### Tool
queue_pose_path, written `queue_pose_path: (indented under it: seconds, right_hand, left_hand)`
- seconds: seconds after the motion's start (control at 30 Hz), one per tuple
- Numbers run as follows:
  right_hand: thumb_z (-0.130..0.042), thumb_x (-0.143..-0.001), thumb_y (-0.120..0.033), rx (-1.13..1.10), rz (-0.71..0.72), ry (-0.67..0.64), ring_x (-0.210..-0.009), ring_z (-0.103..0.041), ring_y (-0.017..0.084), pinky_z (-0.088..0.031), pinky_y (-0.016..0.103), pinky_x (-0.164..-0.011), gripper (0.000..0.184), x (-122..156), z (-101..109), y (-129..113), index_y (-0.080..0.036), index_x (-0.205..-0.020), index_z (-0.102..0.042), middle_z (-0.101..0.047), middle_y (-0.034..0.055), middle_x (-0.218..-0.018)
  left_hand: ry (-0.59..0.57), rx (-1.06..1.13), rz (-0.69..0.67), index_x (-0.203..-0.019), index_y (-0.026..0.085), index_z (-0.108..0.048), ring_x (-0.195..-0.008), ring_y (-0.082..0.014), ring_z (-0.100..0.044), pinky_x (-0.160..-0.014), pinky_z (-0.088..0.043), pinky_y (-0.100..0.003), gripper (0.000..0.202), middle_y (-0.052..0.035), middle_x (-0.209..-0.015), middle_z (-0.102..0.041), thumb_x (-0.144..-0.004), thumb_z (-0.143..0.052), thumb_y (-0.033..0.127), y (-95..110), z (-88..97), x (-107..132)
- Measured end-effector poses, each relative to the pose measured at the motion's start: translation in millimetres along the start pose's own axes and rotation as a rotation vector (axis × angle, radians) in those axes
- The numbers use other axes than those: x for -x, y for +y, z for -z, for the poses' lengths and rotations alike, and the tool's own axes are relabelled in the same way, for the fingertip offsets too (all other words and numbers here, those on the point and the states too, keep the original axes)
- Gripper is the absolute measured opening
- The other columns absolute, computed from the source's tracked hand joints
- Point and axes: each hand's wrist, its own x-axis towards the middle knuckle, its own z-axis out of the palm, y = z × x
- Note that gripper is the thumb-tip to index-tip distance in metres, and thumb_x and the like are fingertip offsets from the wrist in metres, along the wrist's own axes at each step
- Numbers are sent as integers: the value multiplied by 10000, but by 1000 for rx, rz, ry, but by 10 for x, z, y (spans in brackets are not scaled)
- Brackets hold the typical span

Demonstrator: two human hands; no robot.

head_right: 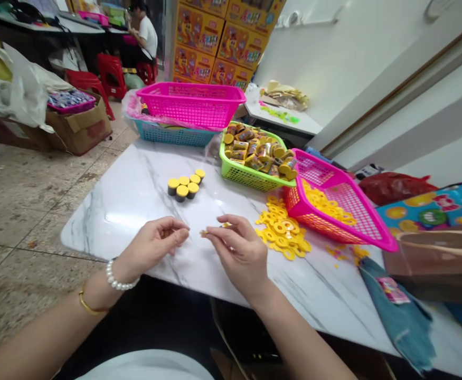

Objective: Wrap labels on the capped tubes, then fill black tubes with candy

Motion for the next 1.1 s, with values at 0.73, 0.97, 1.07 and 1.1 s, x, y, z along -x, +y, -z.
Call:
queue_pose_path:
  seconds: [0.73,0.97,1.07,1.1]
  right_hand:
    - [-492,-984,-415,-201,-236,-261,-540,-491,127,-386,250,-516,362,-107,-687,-190,-210,-691,-553,-530,-18,-575]
    - [-482,-999,-394,-177,-125,-194,-520,-465,124,-380,256,-511,380,-109,-626,-223,-221,-662,-502,-488,-24,-566]
    - [-486,-1001,-380,-167,-97,-174,-527,-468,123,-386,257,-521,377,-103,-628,-212,-221,-659,-500,-485,-24,-572]
    - [-490,-999,-373,-171,-76,-174,-528,-474,123,-388,257,-521,369,-97,-639,-213,-220,-664,-508,-492,-23,-578]
  left_hand:
    - [398,64,-60,-819,158,-693,-622,-118,-551,-484,-388,-206,288,-31,-731,-654,-843,-661,444,-168,126,420]
    - [488,83,-65,-821,161,-700,-655,-128,-557,-492,-405,-213,244,-43,-774,-664,-789,-722,402,-157,131,371]
    - [509,71,-93,-795,163,-704,-678,-134,-572,-540,-448,-225,224,-44,-781,-666,-785,-727,386,-131,124,373]
    - [496,58,-110,-792,163,-717,-687,-136,-579,-565,-465,-232,214,-45,-787,-668,-784,-729,377,-124,118,377]
